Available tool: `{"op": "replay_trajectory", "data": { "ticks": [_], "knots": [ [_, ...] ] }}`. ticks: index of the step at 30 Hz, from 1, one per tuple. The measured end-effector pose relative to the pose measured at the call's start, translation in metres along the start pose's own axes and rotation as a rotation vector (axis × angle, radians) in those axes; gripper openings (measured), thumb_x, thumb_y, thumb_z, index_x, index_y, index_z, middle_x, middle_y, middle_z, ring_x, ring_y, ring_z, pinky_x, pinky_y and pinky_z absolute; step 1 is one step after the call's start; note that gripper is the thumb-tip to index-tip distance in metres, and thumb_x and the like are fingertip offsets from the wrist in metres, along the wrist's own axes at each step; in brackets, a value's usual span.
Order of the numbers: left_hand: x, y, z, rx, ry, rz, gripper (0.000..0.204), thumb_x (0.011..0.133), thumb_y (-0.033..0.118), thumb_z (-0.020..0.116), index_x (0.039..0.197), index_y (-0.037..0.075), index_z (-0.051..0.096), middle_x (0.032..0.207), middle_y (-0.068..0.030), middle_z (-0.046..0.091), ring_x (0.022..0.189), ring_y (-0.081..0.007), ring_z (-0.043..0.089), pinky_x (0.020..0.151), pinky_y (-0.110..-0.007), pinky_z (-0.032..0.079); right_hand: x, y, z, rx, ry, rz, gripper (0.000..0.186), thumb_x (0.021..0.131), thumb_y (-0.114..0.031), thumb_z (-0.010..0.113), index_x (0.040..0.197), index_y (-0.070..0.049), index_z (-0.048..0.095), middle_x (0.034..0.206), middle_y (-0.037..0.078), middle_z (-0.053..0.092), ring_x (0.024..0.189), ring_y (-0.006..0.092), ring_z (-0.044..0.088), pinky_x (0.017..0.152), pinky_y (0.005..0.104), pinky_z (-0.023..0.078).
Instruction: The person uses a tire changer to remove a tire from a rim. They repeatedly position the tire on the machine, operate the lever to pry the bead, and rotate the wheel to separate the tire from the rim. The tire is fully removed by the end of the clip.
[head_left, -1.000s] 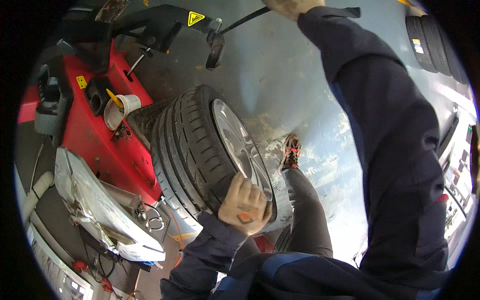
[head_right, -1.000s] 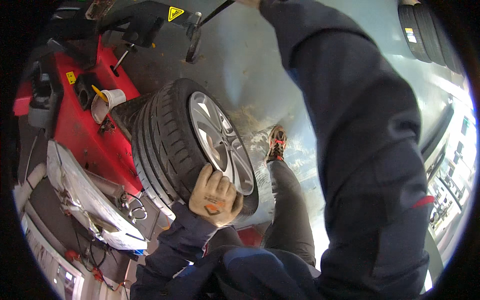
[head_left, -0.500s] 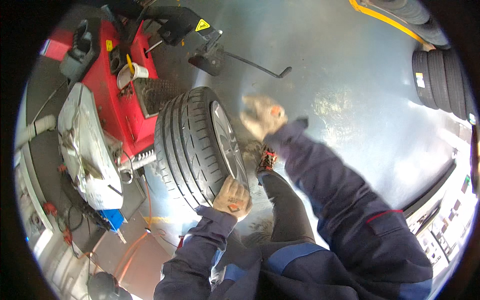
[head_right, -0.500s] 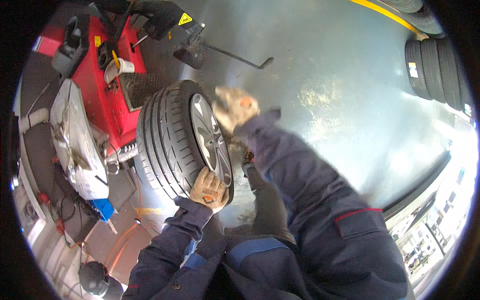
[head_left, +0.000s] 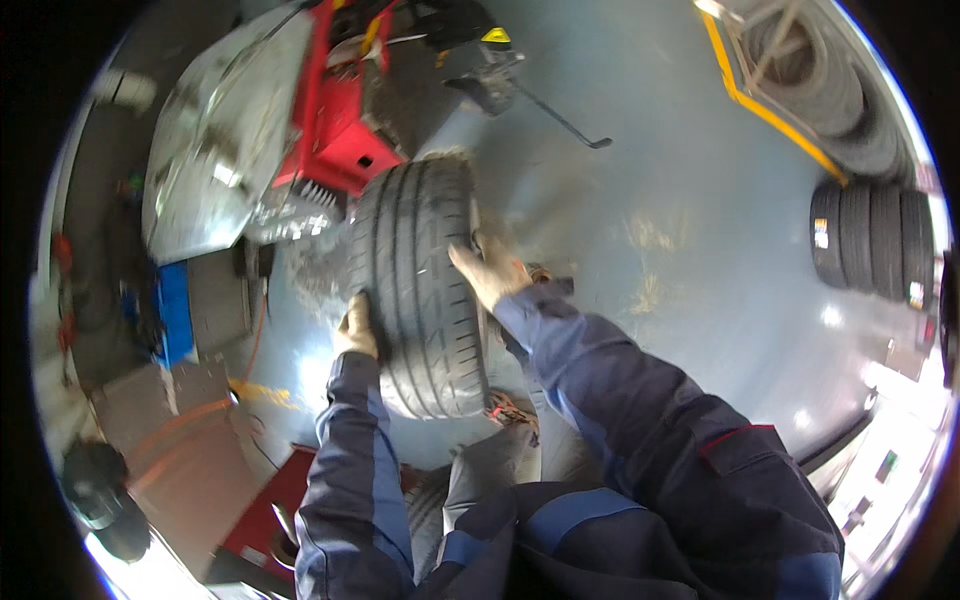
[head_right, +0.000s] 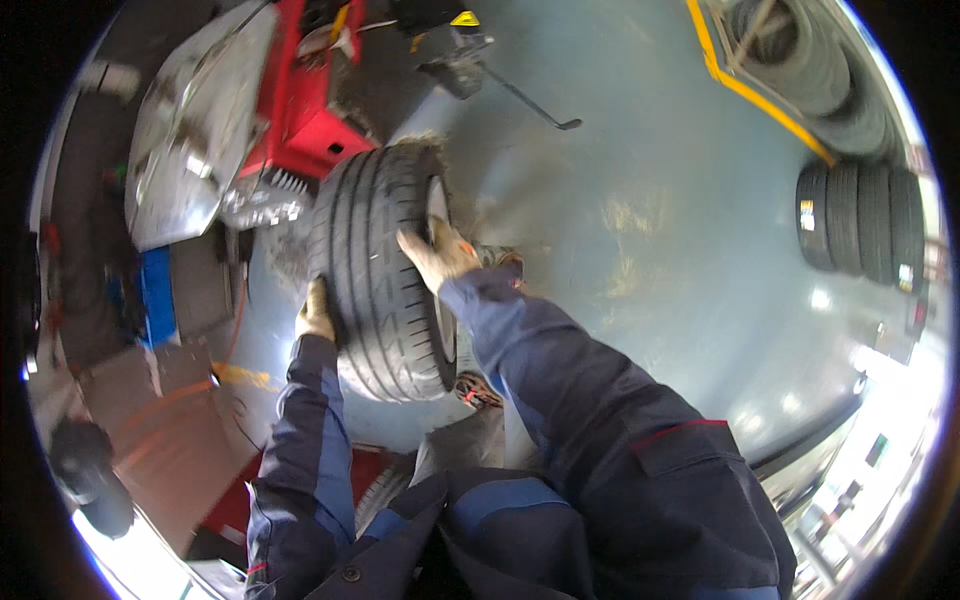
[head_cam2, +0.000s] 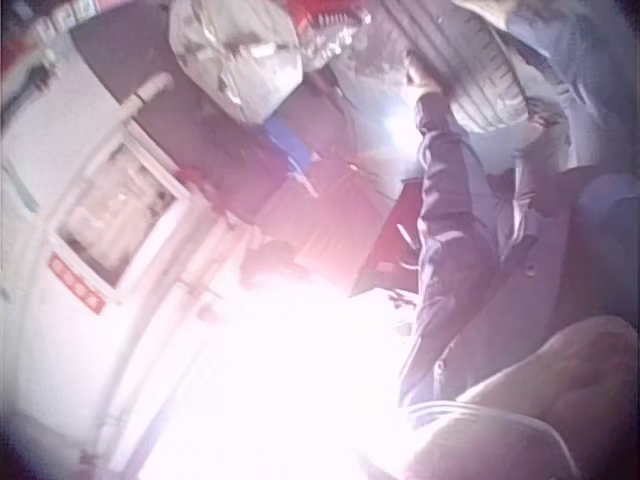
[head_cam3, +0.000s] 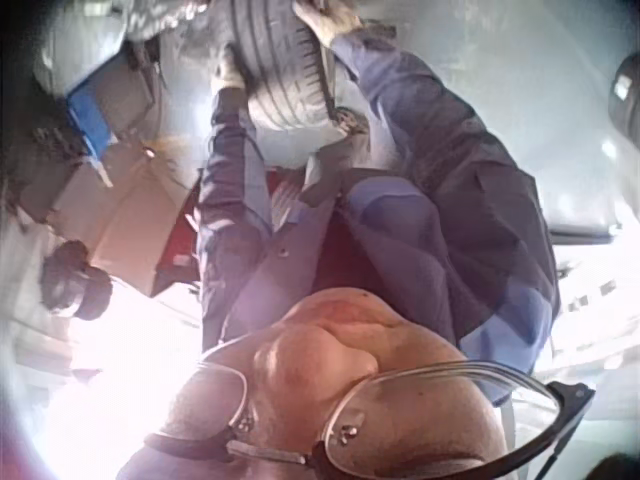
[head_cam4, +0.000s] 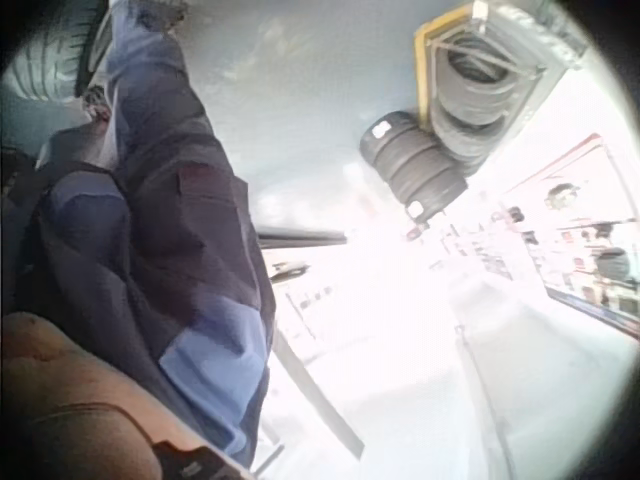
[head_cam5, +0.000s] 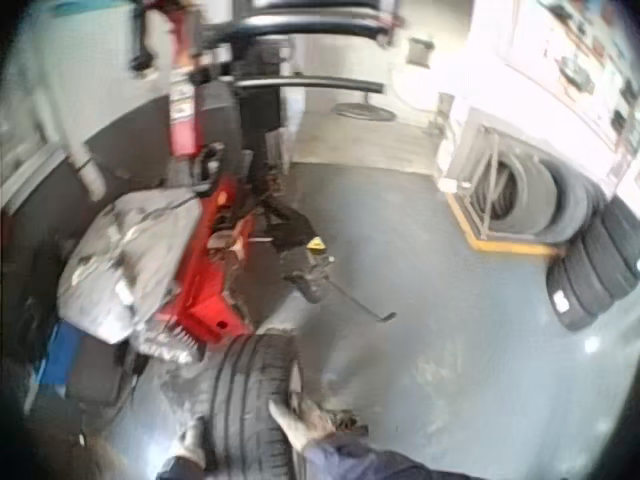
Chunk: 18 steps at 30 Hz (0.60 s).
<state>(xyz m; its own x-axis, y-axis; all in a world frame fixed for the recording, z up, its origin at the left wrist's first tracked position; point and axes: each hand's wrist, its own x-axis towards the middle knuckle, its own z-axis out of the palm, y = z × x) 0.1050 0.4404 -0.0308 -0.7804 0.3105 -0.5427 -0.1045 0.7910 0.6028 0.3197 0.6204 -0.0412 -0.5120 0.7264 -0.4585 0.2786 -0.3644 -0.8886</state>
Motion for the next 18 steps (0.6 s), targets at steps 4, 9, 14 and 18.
{"op": "replay_trajectory", "data": {
  "ticks": [4,9,14,18],
  "knots": [
    [-0.044,-0.091,0.014,-0.098,0.060,0.236,0.071,0.107,0.058,0.061,0.129,-0.009,0.069,0.122,-0.0291,0.075,0.111,-0.0401,0.071,0.102,-0.044,0.052,-0.025,-0.010,0.042,-0.522,0.129,0.203,0.107,0.080,-0.058,0.089,0.149,0.013,0.047,0.140,0.035,0.066,0.131,0.0447,0.066,0.110,0.0478,0.052],
    [-0.130,-0.160,0.043,-0.438,0.164,0.020,0.068,0.111,0.052,0.057,0.142,-0.009,0.059,0.132,-0.0317,0.069,0.116,-0.0377,0.066,0.107,-0.043,0.050,-0.076,-0.021,0.069,-0.833,0.041,0.169,0.114,0.081,-0.063,0.085,0.157,0.007,0.035,0.149,0.035,0.059,0.136,0.0460,0.062,0.113,0.0492,0.051],
    [-0.224,-0.185,0.103,-0.392,0.058,-0.200,0.069,0.111,0.051,0.055,0.153,-0.003,0.047,0.137,-0.0294,0.064,0.119,-0.0358,0.065,0.099,-0.047,0.056,-0.059,-0.045,0.098,-1.088,-0.257,-0.019,0.103,0.085,-0.080,0.070,0.140,0.006,0.056,0.136,0.032,0.069,0.127,0.0431,0.068,0.108,0.0478,0.053],
    [-0.246,-0.151,0.143,-0.071,-0.316,0.192,0.060,0.106,0.046,0.062,0.145,0.000,0.056,0.131,-0.0249,0.069,0.114,-0.0352,0.070,0.095,-0.046,0.058,-0.037,-0.066,0.119,-1.199,-0.525,-0.211,0.094,0.093,-0.079,0.060,0.139,0.003,0.061,0.136,0.025,0.071,0.128,0.0393,0.068,0.111,0.0452,0.051]
  ]
}}
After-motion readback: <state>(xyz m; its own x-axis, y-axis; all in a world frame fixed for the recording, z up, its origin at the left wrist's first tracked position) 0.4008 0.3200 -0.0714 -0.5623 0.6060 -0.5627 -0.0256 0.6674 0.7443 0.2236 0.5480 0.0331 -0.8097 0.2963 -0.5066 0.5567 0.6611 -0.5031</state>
